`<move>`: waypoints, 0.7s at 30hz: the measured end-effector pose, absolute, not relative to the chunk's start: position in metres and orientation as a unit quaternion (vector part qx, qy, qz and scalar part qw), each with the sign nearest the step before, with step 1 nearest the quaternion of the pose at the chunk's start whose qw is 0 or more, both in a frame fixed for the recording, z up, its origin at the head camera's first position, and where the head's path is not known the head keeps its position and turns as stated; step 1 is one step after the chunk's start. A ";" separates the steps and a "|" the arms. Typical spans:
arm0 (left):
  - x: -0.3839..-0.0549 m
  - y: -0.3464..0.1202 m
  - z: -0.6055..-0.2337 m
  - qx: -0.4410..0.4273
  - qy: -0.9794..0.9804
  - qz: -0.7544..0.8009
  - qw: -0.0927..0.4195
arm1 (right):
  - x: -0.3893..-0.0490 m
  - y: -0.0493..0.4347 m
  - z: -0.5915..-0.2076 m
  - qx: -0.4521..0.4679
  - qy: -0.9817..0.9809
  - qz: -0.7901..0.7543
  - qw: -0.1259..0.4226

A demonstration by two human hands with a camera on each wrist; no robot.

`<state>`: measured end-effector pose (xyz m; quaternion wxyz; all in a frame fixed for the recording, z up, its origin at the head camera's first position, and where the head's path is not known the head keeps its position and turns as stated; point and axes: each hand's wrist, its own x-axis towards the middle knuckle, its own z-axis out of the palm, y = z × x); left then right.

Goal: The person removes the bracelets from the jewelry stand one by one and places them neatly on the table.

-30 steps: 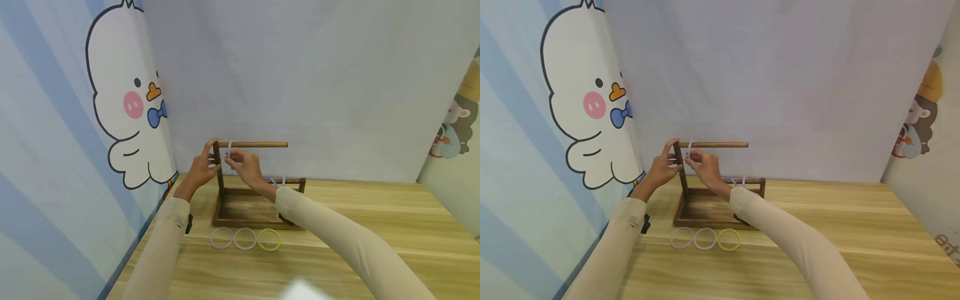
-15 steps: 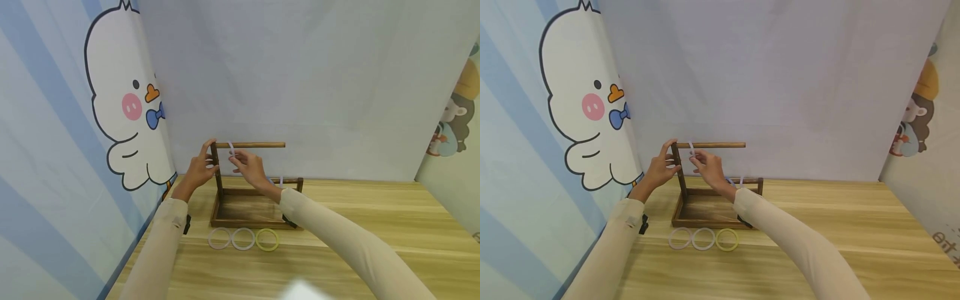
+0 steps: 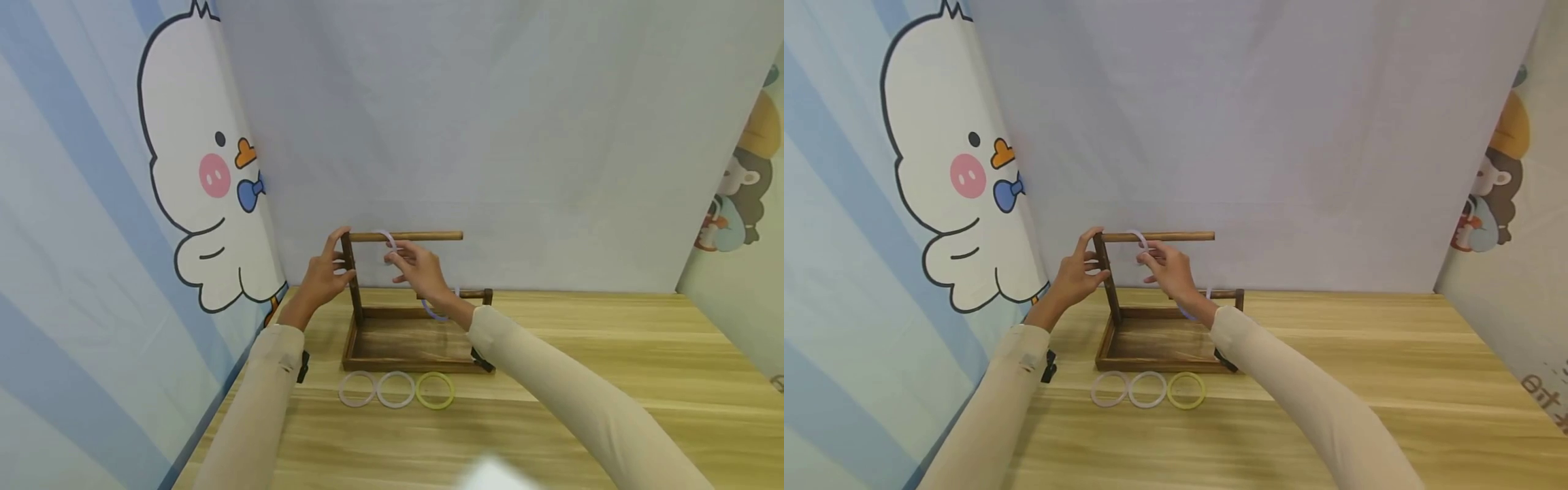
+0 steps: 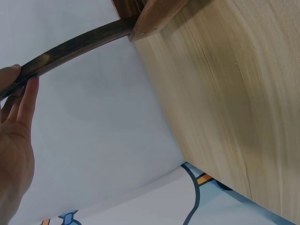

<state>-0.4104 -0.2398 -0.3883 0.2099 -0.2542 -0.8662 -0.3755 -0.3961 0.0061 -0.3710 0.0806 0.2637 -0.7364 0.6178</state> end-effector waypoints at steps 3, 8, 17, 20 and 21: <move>-0.410 -0.240 -0.389 -0.249 -0.872 -0.368 0.207 | -0.395 0.010 -0.370 0.265 -0.734 0.619 0.081; -0.410 -0.240 -0.389 -0.244 -0.873 -0.370 0.204 | -0.394 0.018 -0.369 0.262 -0.744 0.608 0.084; -0.412 -0.238 -0.390 -0.245 -0.872 -0.374 0.200 | -0.392 0.041 -0.366 0.249 -0.768 0.584 0.082; -0.413 -0.238 -0.391 -0.251 -0.870 -0.370 0.207 | -0.393 0.050 -0.366 0.247 -0.773 0.579 0.080; -0.413 -0.238 -0.391 -0.252 -0.870 -0.369 0.207 | -0.394 0.053 -0.366 0.245 -0.774 0.578 0.079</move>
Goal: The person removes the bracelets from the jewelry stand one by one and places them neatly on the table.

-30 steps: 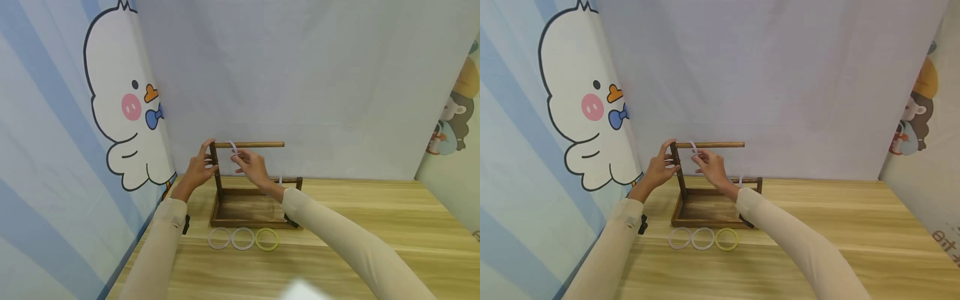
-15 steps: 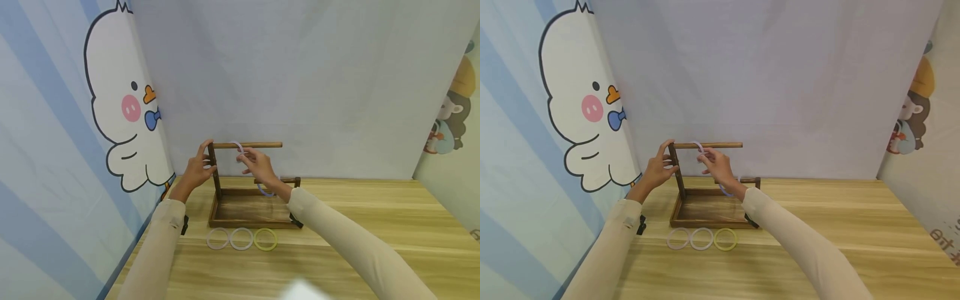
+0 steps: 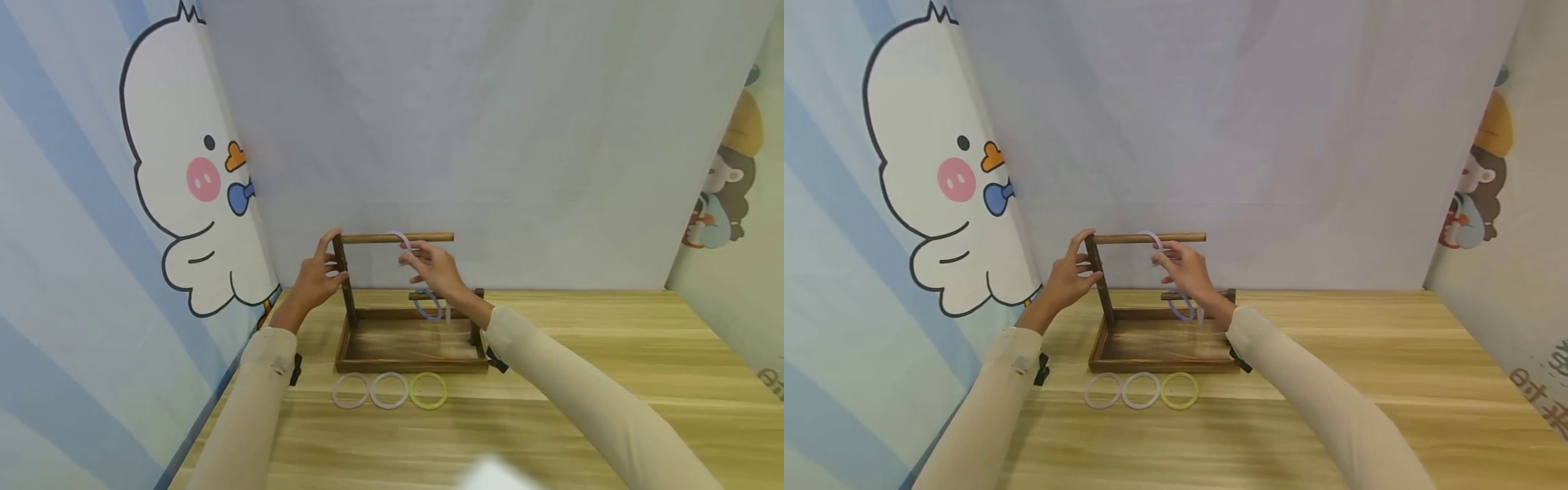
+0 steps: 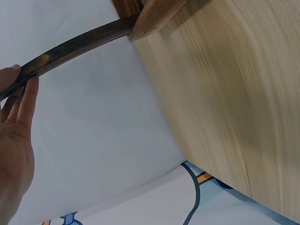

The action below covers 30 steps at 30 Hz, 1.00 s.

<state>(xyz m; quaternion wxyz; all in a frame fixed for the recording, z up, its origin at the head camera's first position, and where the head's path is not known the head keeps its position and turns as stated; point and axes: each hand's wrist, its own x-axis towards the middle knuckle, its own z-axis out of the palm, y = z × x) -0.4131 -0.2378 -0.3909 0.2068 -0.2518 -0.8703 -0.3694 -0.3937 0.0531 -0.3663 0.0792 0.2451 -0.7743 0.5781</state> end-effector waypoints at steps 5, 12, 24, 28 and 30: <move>-0.413 -0.236 -0.390 -0.250 -0.870 -0.370 0.208 | -0.393 0.068 -0.366 0.238 -0.781 0.572 0.079; -0.410 -0.232 -0.387 -0.245 -0.872 -0.373 0.201 | -0.395 0.088 -0.366 0.229 -0.775 0.584 0.075; -0.412 -0.234 -0.391 -0.249 -0.871 -0.369 0.207 | -0.391 0.108 -0.367 0.219 -0.800 0.547 0.116; -0.411 -0.234 -0.390 -0.250 -0.869 -0.374 0.207 | -0.387 0.113 -0.365 0.223 -0.814 0.518 0.137; -0.411 -0.234 -0.390 -0.252 -0.868 -0.374 0.207 | -0.386 0.116 -0.363 0.223 -0.818 0.512 0.138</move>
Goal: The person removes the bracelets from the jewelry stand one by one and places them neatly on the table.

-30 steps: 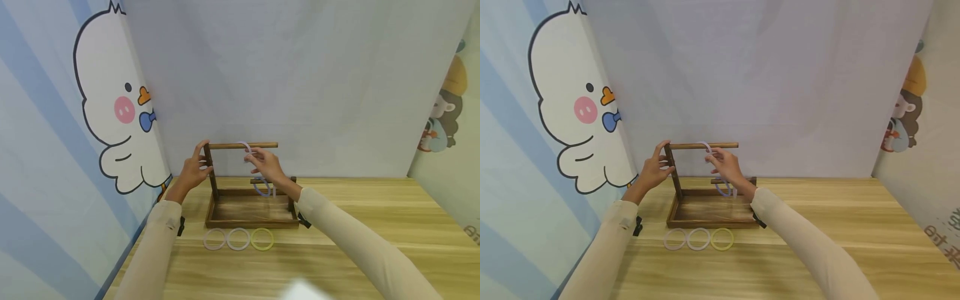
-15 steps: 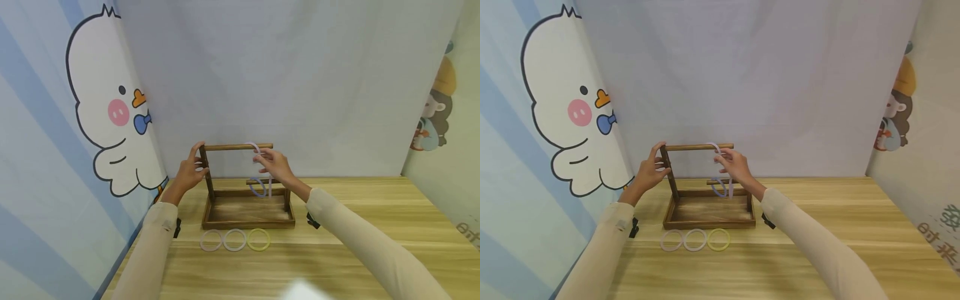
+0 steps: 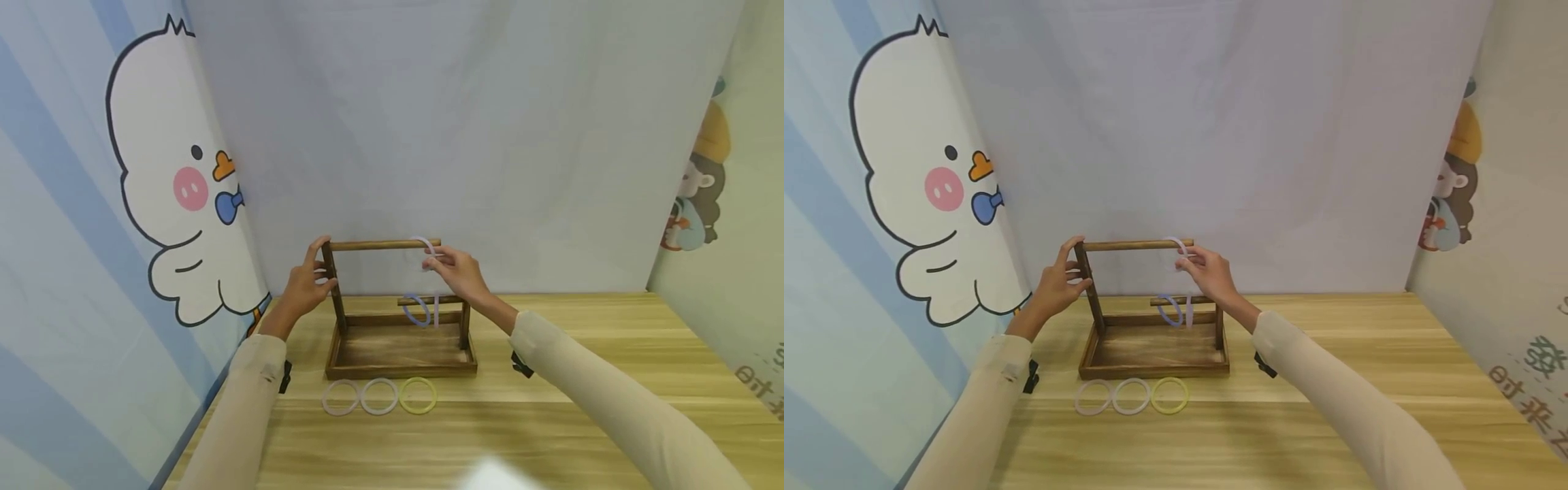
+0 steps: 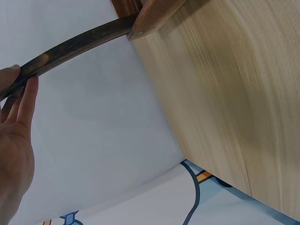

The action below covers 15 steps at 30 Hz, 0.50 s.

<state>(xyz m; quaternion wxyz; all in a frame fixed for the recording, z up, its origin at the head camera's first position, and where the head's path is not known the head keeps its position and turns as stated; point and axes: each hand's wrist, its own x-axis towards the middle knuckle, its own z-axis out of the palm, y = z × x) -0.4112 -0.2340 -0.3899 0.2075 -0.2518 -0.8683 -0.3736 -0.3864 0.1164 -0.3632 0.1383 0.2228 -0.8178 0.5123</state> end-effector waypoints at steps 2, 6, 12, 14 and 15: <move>-0.411 -0.234 -0.390 -0.251 -0.870 -0.371 0.209 | -0.385 0.120 -0.362 0.218 -0.820 0.512 0.134; -0.412 -0.234 -0.392 -0.246 -0.873 -0.363 0.212 | -0.384 0.127 -0.359 0.211 -0.825 0.508 0.129; -0.413 -0.233 -0.392 -0.247 -0.872 -0.367 0.209 | -0.382 0.138 -0.356 0.199 -0.836 0.496 0.126; -0.413 -0.233 -0.392 -0.249 -0.871 -0.368 0.209 | -0.382 0.141 -0.356 0.197 -0.831 0.508 0.116; -0.413 -0.233 -0.392 -0.251 -0.870 -0.368 0.211 | -0.382 0.142 -0.355 0.196 -0.828 0.513 0.112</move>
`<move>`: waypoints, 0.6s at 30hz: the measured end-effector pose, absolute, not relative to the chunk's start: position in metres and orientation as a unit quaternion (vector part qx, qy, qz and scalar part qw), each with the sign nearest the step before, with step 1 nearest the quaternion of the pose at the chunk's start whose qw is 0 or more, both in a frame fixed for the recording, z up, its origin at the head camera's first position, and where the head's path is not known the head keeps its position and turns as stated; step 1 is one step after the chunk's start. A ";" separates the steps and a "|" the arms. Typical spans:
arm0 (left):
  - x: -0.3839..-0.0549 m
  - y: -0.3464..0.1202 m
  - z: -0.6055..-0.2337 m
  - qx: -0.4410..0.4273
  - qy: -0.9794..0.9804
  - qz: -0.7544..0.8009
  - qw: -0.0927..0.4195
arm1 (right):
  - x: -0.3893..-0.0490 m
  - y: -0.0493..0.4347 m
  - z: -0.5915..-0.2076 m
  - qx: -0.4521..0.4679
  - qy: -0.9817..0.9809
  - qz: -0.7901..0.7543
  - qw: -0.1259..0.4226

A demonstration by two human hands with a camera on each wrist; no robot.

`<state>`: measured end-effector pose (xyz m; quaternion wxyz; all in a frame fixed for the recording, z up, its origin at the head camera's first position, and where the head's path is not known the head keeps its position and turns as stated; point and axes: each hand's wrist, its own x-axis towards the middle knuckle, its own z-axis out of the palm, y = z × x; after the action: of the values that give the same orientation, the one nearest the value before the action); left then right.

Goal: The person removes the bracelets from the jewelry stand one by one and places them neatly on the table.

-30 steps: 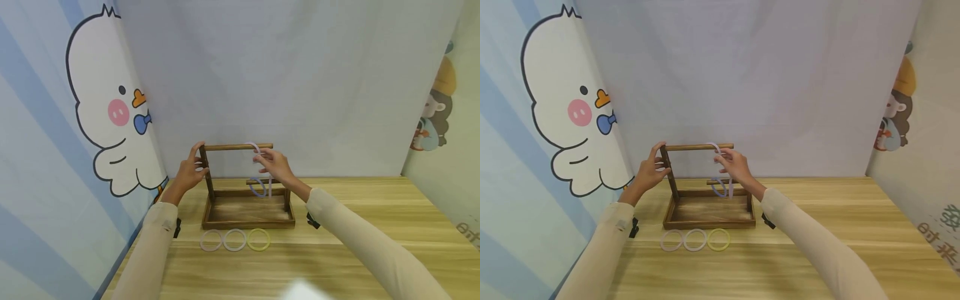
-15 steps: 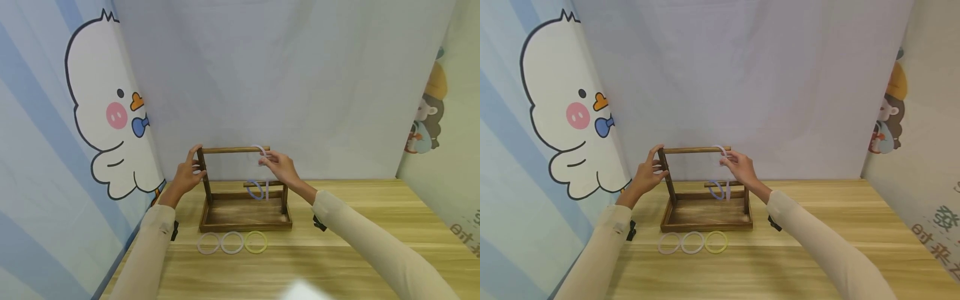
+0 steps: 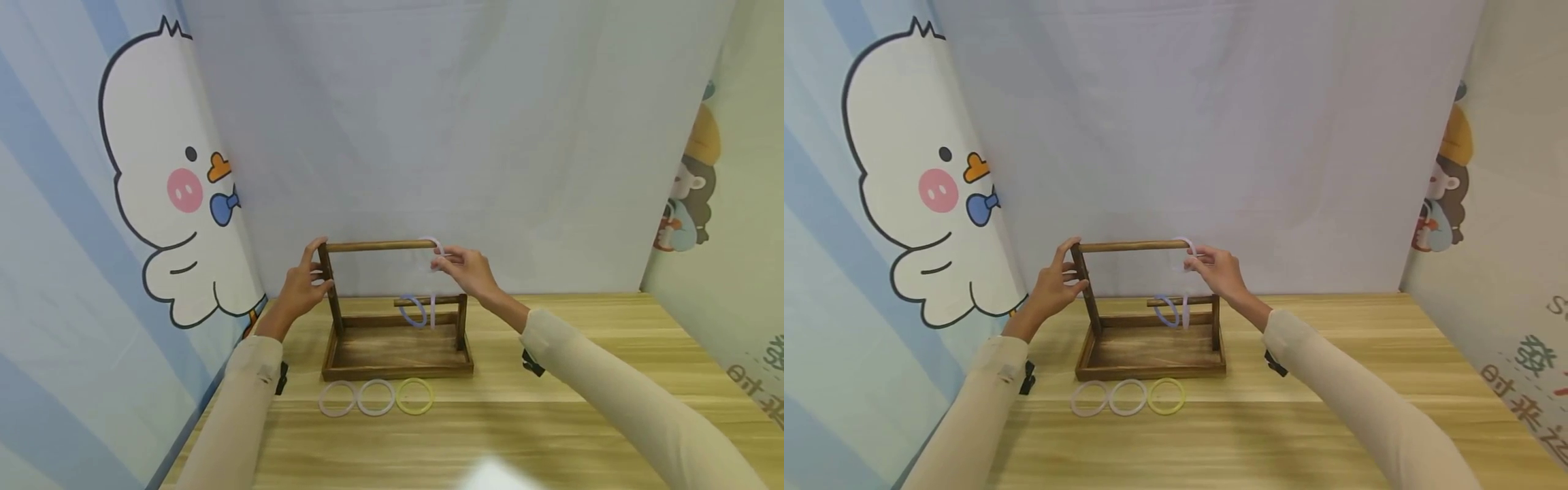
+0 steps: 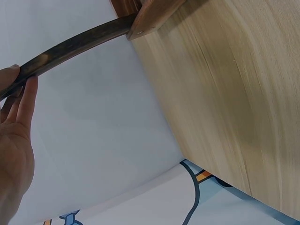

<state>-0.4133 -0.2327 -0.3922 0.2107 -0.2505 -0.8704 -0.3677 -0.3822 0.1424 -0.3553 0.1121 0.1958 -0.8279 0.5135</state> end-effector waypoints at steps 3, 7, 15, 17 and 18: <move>-0.413 -0.234 -0.394 -0.252 -0.869 -0.366 0.216 | -0.382 0.144 -0.354 0.195 -0.822 0.524 0.106; -0.412 -0.233 -0.393 -0.253 -0.869 -0.368 0.215 | -0.380 0.146 -0.353 0.193 -0.821 0.527 0.108; -0.412 -0.233 -0.393 -0.249 -0.871 -0.368 0.209 | -0.378 0.156 -0.352 0.175 -0.821 0.534 0.102; -0.412 -0.234 -0.392 -0.251 -0.871 -0.368 0.209 | -0.376 0.160 -0.352 0.167 -0.823 0.535 0.097; -0.412 -0.234 -0.392 -0.252 -0.870 -0.367 0.210 | -0.376 0.162 -0.353 0.162 -0.824 0.535 0.094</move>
<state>-0.4124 -0.2337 -0.3921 0.2099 -0.2516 -0.8704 -0.3674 -0.3759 0.1618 -0.3528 0.0940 0.1620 -0.8241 0.5346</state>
